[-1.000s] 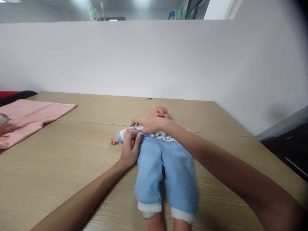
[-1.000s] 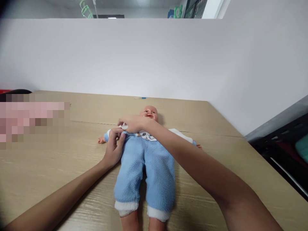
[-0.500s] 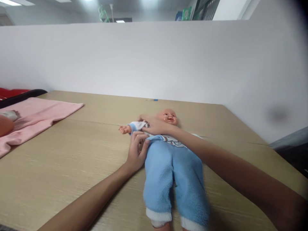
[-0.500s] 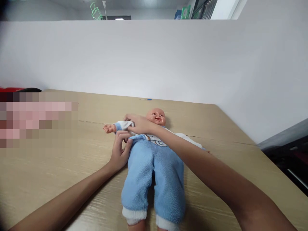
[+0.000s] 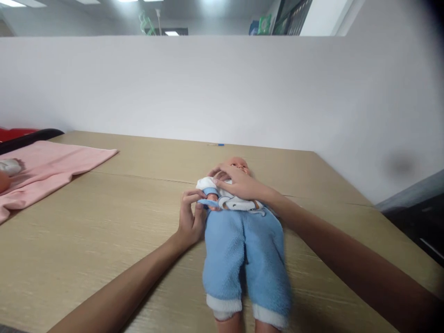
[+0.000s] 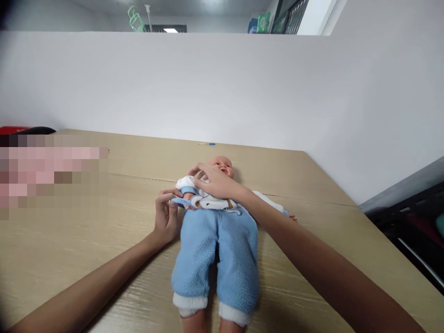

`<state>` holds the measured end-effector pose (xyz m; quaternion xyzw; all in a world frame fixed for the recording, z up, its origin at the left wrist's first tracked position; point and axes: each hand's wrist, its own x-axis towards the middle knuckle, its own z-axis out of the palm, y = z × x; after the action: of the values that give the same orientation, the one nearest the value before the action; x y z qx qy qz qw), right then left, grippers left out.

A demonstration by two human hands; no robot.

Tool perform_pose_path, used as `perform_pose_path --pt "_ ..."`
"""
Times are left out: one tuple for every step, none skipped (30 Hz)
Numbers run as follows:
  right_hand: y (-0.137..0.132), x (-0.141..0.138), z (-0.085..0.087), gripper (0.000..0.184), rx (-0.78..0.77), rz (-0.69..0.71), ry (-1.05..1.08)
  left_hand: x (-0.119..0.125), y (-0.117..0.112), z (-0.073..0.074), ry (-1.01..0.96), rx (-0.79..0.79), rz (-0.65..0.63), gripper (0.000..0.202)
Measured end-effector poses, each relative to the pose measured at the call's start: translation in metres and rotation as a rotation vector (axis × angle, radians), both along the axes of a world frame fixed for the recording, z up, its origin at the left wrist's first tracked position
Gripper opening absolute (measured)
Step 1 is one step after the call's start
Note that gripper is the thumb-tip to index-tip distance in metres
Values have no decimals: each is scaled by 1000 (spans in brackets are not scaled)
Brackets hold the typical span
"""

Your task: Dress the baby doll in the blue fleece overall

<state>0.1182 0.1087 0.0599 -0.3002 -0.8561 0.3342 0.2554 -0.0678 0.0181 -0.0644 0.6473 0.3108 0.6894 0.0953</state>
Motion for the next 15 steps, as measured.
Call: perform_pose_path --pt "-10 5 8 25 34 -34 -58 2 0 -1 -47 -55 9 15" --pt "-20 11 15 29 52 -35 -117 5 -1 -1 -89 -112 25 16" --pt "-29 16 21 33 55 -5 -179 7 -2 0 -131 -167 46 17" --pt "-37 20 25 35 59 29 -232 10 -3 1 -170 -217 61 20" --pt "-44 23 27 35 71 51 -263 12 -4 3 -209 -265 64 22" --pt "-48 25 26 33 94 46 -272 14 -5 6 -249 -315 55 25" --pt "-51 25 22 30 129 8 -253 15 -5 8 -292 -366 37 27" --pt "-51 23 17 28 162 -50 -216 15 -3 10 -337 -416 12 29" --pt "-50 21 9 26 184 -109 -174 14 0 11 -385 -465 -21 31" --pt "-48 17 1 24 183 -159 -139 12 4 11 -440 -517 -64 33" --pt "-44 13 -7 22 165 -197 -112 9 9 10 -493 -571 -113 36" --pt "-40 10 -15 21 138 -222 -92 6 15 9 -539 -623 -162 40" --pt "-36 7 -22 21 108 -235 -76 2 21 7 -575 -671 -208 44" --pt "-32 5 -28 21 76 -238 -55 -1 27 5 -596 -713 -243 47" --pt "-29 3 -32 21 42 -235 -21 -5 32 3 -602 -743 -260 50"
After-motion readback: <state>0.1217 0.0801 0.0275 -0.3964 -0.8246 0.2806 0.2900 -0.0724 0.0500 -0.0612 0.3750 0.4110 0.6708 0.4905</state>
